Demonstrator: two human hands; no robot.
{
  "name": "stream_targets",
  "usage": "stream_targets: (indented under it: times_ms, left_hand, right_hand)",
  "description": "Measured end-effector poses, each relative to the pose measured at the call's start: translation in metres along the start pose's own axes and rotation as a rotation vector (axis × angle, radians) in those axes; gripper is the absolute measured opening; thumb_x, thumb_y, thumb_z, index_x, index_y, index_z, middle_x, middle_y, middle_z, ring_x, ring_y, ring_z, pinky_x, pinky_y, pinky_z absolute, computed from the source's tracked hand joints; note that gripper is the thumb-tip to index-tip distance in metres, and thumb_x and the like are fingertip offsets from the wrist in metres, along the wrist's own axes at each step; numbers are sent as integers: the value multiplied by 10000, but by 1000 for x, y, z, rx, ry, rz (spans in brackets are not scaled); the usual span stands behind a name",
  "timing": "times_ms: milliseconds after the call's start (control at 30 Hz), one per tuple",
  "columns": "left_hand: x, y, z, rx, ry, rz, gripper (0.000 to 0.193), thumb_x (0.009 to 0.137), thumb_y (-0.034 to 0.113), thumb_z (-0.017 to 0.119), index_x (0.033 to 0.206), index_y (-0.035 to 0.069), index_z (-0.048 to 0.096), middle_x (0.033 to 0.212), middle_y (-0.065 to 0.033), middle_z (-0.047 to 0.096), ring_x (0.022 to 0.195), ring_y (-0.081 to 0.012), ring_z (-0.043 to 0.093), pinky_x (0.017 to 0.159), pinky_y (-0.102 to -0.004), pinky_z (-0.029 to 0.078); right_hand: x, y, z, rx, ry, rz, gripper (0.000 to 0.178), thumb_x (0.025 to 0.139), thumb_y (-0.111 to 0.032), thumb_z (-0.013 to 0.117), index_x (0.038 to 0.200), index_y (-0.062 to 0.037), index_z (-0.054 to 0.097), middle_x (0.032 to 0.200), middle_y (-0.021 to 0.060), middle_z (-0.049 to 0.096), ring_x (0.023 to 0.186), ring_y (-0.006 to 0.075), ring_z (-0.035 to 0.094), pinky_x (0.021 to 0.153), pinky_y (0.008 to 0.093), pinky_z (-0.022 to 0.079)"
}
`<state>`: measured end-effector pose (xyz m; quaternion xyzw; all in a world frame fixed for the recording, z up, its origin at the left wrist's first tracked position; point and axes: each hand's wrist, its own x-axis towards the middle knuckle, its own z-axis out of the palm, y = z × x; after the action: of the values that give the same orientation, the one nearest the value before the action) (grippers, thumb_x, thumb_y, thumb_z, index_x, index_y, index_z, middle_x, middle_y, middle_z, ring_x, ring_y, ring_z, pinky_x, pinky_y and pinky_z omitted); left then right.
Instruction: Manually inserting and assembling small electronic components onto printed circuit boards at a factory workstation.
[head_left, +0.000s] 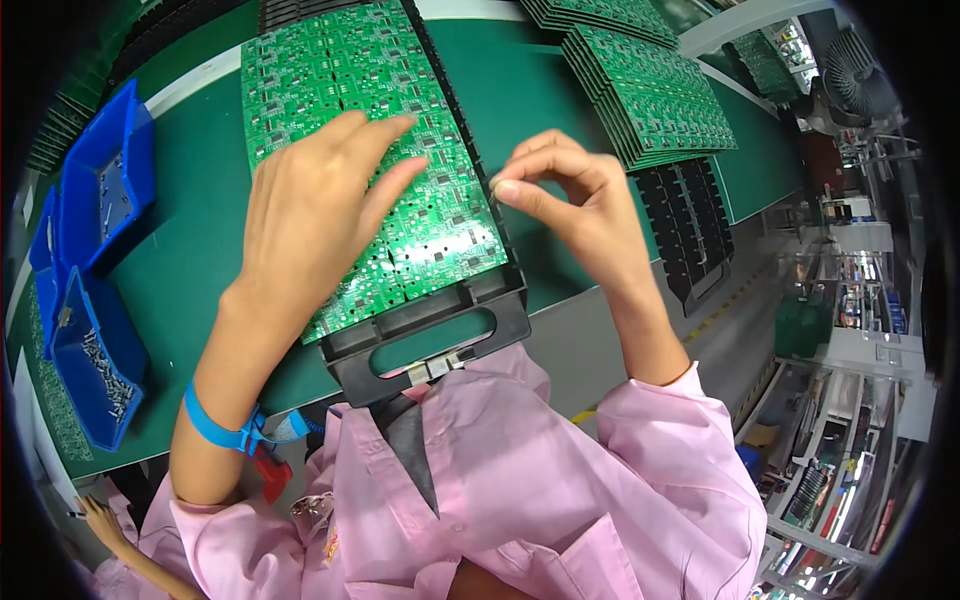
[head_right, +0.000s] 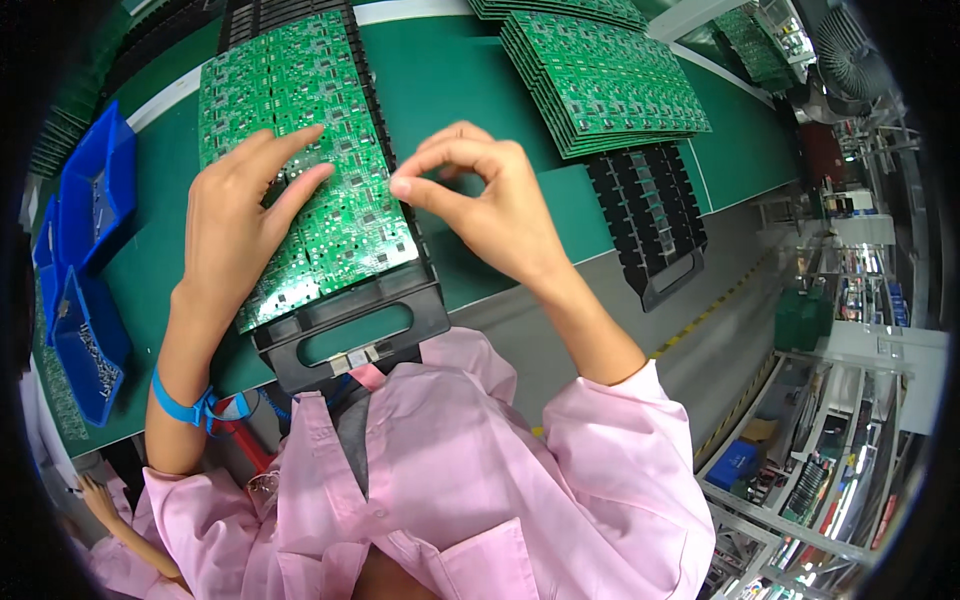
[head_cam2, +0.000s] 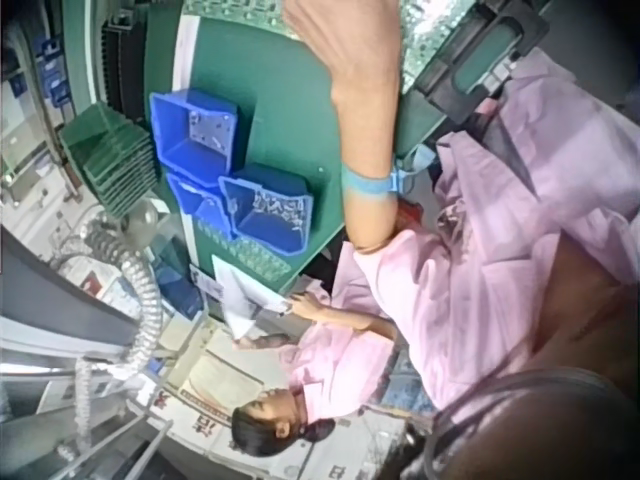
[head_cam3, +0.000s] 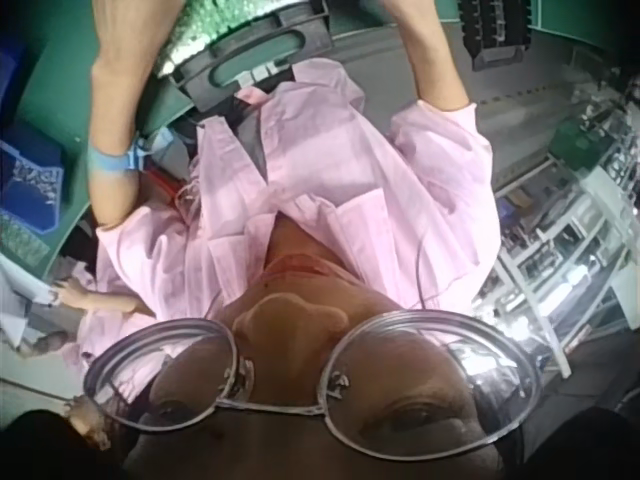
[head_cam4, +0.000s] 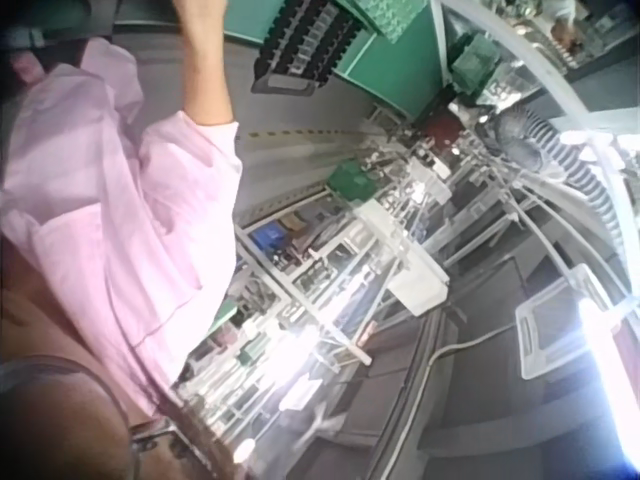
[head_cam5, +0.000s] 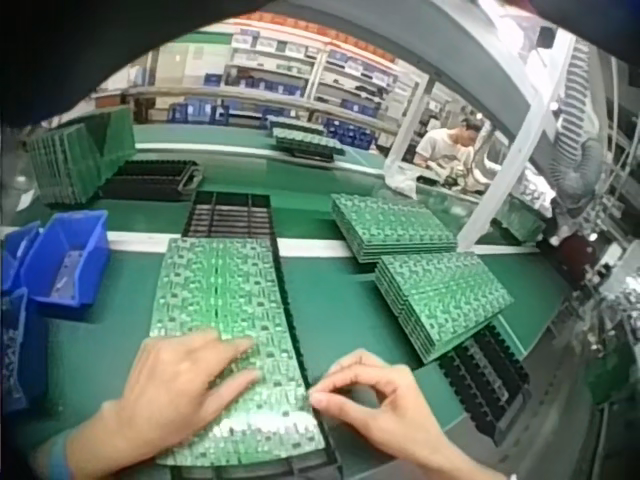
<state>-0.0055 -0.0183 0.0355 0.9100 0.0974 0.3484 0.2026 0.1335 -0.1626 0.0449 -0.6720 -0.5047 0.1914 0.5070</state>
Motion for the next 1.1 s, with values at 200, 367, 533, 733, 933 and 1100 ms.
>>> stream_targets:
  times_ms: [200,367,533,733,933,1100]
  left_hand:
    - [-6,-5,2,208,-105,-60,231,707,182,615,869,19,586,693,-101,559,498,-253,508,490,-331,422]
    - [-7,-6,5,202,-85,-43,240,717,193,606,877,16,583,712,-106,569,510,-263,519,497,-335,426]
    - [-7,-6,5,207,-89,-39,236,718,186,604,878,14,579,715,-105,570,508,-259,516,496,-335,424]
    - [-8,-6,5,188,-101,-47,231,723,178,599,884,14,573,701,-99,559,505,-257,509,492,-335,418]
    - [-8,-5,4,180,-111,-42,226,729,171,594,890,15,566,682,-90,544,503,-253,499,489,-334,412]
    - [-9,-6,5,196,-122,-27,222,731,169,591,888,14,564,675,-87,537,505,-249,495,491,-333,409]
  right_hand:
    - [-18,16,9,134,87,143,60,670,-40,662,726,-36,640,769,36,517,714,112,457,633,207,379]
    - [-21,18,12,62,114,104,59,672,-38,661,727,-36,640,776,33,508,713,112,458,644,204,375]
    - [-23,19,12,20,100,75,77,674,-8,646,747,-25,632,817,46,492,745,126,456,678,214,374]
    - [-21,22,8,-175,47,-103,101,663,10,638,761,-12,624,859,64,477,783,147,455,699,236,382]
    - [-22,18,9,-453,58,-342,109,648,-1,644,753,-13,619,863,70,477,779,149,456,681,248,389]
    - [-27,21,15,-489,117,-347,93,656,13,634,740,-22,615,847,68,481,784,146,453,677,259,387]
